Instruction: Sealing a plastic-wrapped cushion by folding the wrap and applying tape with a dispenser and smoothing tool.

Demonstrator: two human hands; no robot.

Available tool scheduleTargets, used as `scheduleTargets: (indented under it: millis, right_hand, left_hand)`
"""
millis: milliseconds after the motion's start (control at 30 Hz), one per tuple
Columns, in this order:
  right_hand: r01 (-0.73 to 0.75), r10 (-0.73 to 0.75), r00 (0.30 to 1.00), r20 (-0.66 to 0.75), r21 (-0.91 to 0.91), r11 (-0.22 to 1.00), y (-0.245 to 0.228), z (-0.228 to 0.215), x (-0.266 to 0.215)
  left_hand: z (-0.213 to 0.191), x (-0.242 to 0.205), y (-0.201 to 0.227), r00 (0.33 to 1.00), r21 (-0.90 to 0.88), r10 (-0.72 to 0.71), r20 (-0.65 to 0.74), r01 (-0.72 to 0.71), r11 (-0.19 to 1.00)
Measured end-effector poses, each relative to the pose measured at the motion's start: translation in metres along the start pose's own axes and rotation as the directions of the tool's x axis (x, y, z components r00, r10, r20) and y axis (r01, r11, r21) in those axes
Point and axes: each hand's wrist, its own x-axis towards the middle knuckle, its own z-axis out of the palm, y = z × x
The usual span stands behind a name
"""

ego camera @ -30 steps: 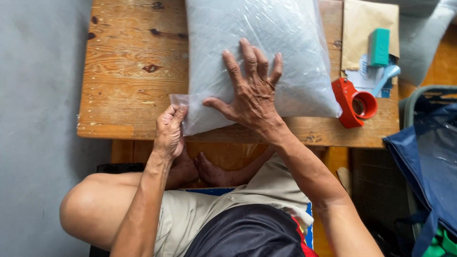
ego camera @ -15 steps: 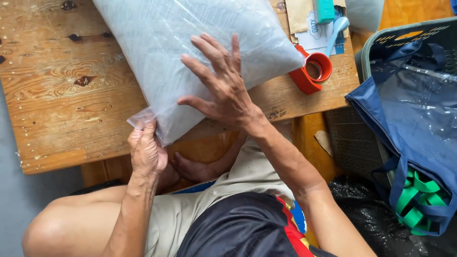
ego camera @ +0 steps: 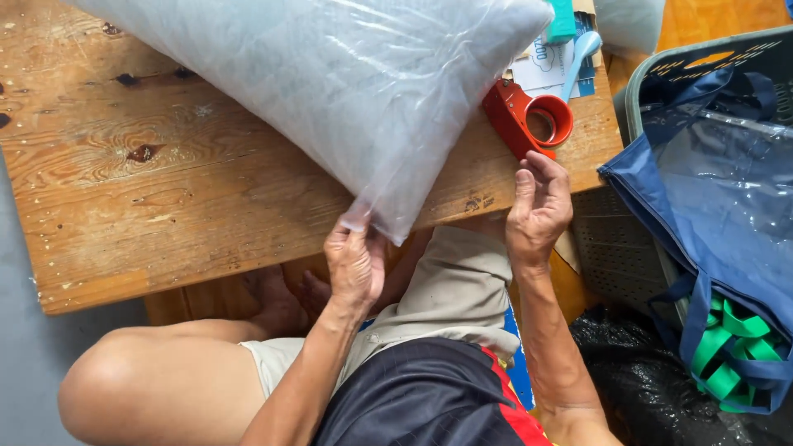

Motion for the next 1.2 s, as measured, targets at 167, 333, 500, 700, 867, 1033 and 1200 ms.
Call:
scheduleTargets:
  millis: [167,333,500,700,867,1033,1200]
  right_hand:
    - [-0.024,0.067,0.989,0.131,-0.301,0.953,0.03,-0.033,-0.062]
    - [-0.567,0.822,0.519,0.235,-0.625,0.537,0.031,-0.046,-0.139]
    - [-0.689,0.853,0.437,0.286,-0.503,0.522,0.045,-0.079,-0.153]
    - [-0.703,0.903,0.368,0.222,-0.569,0.427,0.025,-0.09,-0.172]
    - [-0.713,0.945,0.18,0.272,-0.626,0.316,0.008,-0.102,-0.165]
    - [-0.346,0.899,0.283,0.333,-0.839,0.42,0.017,-0.097,-0.162]
    - [0.079,-0.03,0.959,0.282,-0.164,0.983,-0.04,-0.015,-0.073]
  left_hand:
    - [0.016,0.004,-0.014,0.997,0.116,0.03,0.067,-0.038,0.993]
    - [0.014,0.007,-0.022,0.995,0.15,0.014,0.103,-0.029,0.988]
    - [0.024,0.007,-0.022,0.99,0.124,-0.003,0.142,-0.015,0.992]
    - [0.028,0.006,-0.035,0.991,0.14,-0.005,0.132,-0.013,0.99]
    - [0.01,0.017,-0.053,0.992,0.131,-0.011,0.124,-0.006,0.991]
    - [0.008,0.016,-0.052,0.987,0.088,0.004,0.16,-0.018,0.996]
    - [0.013,0.01,-0.047,0.986,0.197,0.051,0.159,-0.082,0.977]
